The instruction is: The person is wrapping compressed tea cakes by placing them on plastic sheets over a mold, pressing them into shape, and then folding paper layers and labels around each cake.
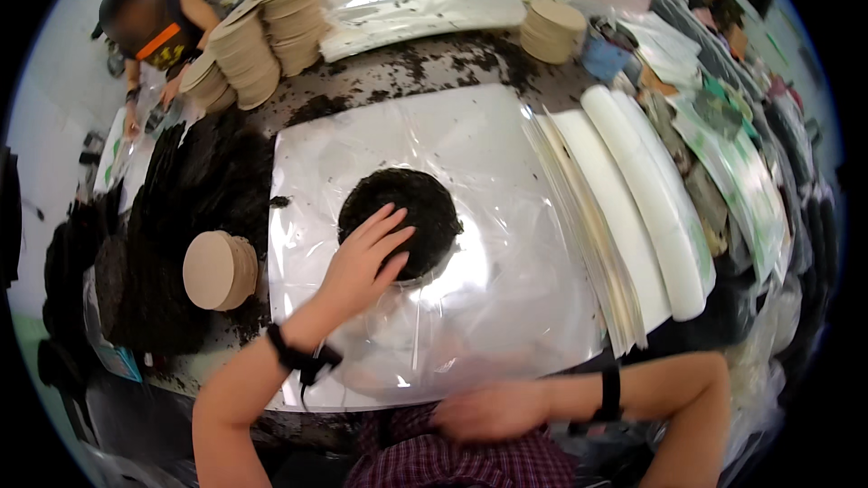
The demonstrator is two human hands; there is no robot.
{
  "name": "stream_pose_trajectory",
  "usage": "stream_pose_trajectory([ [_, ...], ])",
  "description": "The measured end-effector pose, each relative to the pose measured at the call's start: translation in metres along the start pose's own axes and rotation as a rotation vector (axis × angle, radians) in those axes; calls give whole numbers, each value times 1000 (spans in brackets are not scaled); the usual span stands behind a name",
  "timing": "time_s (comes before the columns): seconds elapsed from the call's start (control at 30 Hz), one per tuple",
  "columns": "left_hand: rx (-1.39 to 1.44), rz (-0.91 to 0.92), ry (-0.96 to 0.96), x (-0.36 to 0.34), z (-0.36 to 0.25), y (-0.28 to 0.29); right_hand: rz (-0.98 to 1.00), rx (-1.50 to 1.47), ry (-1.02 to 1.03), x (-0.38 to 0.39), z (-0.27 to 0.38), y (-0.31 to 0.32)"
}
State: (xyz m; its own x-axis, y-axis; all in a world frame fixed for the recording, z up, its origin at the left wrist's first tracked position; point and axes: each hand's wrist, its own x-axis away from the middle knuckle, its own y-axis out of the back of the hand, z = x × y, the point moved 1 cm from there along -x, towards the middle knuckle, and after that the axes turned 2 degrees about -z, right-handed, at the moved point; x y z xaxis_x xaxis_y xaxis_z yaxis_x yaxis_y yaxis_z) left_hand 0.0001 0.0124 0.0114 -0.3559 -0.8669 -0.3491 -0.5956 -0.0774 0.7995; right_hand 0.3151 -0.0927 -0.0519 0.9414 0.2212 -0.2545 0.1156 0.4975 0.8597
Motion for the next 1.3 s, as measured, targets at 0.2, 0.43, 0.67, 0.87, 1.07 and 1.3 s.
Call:
stream_pose_trajectory([
  [0.2, -224, 77, 294, 166, -54, -19, -384, 496, -456, -55, -143, 109],
  [0.43, -23, -458, 196, 127, -123, 89, -222, 470, -627, -109, -172, 94],
  [0.67, 849, -481, 778, 79, 5, -7, -75, 63, -1063, -136, -160, 97],
  [0.87, 254, -427, 582, 1, -13, -15, 49, 149, -881, -131, -151, 98],
  [1.07, -381, -159, 434, -12, -3, -35, -1249, -303, -897, -75, -191, 119],
  [1.3, 319, -527, 503, -19, -3, -27, -819, -751, -829, -125, -190, 175],
])
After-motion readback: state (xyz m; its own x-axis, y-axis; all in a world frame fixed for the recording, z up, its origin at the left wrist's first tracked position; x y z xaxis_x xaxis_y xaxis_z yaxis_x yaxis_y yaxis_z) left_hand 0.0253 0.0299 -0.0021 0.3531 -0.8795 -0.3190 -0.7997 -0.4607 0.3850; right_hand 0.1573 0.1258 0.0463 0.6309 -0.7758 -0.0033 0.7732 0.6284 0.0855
